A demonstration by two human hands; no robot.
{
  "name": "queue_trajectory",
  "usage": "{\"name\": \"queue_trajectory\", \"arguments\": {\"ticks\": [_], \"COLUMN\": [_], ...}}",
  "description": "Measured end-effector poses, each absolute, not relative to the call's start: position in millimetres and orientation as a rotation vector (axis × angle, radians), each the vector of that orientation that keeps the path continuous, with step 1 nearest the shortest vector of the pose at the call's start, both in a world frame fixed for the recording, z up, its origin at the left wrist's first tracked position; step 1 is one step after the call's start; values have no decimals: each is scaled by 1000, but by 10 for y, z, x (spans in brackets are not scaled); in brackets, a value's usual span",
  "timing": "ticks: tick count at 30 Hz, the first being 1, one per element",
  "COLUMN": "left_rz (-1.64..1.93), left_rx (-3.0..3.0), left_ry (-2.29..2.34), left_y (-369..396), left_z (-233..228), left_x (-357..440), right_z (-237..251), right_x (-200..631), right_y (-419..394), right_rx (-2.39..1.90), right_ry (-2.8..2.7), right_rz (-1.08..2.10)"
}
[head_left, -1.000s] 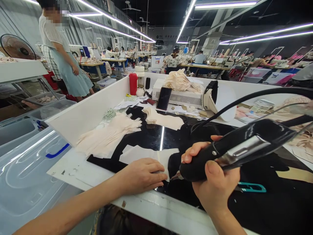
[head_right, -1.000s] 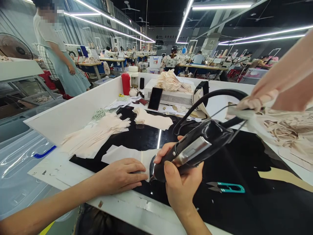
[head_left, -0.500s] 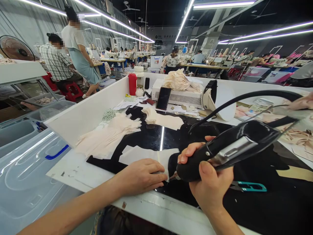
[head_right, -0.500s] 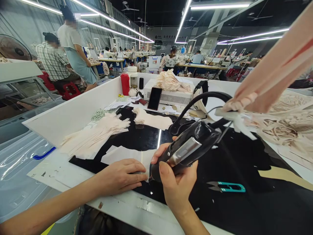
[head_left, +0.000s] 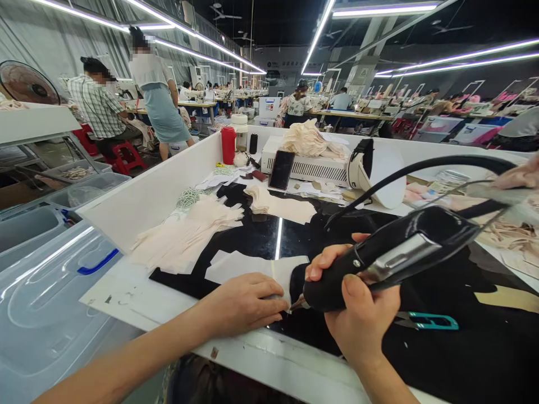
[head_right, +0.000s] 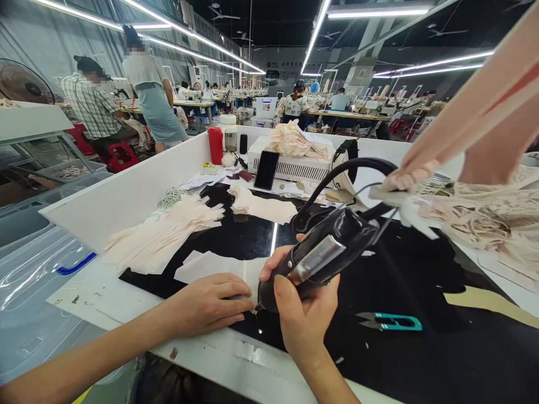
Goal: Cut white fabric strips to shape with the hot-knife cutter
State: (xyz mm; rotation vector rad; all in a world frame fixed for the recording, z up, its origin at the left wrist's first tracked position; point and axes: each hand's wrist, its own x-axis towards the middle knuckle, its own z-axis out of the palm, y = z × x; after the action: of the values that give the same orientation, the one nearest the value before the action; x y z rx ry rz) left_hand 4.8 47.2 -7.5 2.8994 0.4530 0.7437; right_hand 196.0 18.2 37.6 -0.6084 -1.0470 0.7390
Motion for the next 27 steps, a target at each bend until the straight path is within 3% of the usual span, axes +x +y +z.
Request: {"name": "queue_trajectory", "arguments": {"ticks": [27], "left_rz": [750], "left_rx": [2943], "left_ry": [449], "left_y": [495], "left_z": [-158], "left_x": [70], "right_z": [349], "right_x": [1990], "right_y": [160], "right_rx": [-743], "right_ry": [-1019], "right_rz": [741]}}
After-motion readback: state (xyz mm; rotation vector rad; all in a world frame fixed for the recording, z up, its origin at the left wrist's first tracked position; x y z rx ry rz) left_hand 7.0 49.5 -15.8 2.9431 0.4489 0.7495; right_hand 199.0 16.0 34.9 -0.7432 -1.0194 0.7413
